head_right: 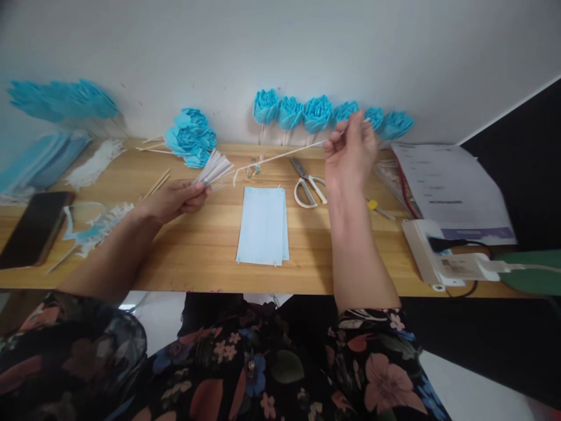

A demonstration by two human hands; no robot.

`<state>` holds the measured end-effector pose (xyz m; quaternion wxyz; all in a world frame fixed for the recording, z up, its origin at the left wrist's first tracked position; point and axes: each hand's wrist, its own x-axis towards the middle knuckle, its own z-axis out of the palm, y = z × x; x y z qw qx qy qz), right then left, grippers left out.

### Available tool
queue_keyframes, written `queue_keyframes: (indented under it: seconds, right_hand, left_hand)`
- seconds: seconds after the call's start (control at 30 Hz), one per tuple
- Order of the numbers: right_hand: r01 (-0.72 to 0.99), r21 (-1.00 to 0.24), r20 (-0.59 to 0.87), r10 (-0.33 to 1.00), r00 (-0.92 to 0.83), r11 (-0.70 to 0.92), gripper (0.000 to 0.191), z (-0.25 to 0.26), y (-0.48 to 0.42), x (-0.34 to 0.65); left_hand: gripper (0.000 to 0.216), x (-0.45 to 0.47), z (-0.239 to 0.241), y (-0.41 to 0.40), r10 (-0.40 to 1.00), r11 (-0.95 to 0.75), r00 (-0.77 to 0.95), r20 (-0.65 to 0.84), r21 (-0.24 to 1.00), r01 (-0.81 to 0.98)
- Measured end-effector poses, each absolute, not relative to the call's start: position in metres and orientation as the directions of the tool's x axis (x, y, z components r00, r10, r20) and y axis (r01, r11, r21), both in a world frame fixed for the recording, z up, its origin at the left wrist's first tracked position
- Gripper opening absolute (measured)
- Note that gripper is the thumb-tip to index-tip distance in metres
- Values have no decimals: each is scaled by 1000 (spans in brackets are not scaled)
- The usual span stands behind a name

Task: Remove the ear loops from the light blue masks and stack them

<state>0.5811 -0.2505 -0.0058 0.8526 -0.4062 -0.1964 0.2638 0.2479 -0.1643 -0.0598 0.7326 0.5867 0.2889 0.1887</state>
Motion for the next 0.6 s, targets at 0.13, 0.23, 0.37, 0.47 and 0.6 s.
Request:
queue_keyframes:
  seconds: [0.13,0.23,0.37,0.47,0.6]
  right_hand:
    - [-213,-749,149,473,869,628,39,14,-255,594]
    - [-189,-775,199,517,833,603,40,21,-261,581]
    - [-293,-893,164,852,496,343,24,14,-274,520]
    - [-319,-943,42,982,185,100,37,-4,-279,474]
    - [-57,-997,-56,998,16,-55,33,-34,-270,454]
  left_hand:
    - [37,249,-57,-162,657,297,717,-234,954,39]
    - [28,252,-55,-163,703,308,668,-244,951,22]
    - [24,256,-54,-167,710,304,660,-246,952,27]
    - [29,256,-56,-169,684,294,694,-225,956,20]
    - [36,256,-57,-172,673,254,717,-180,967,4]
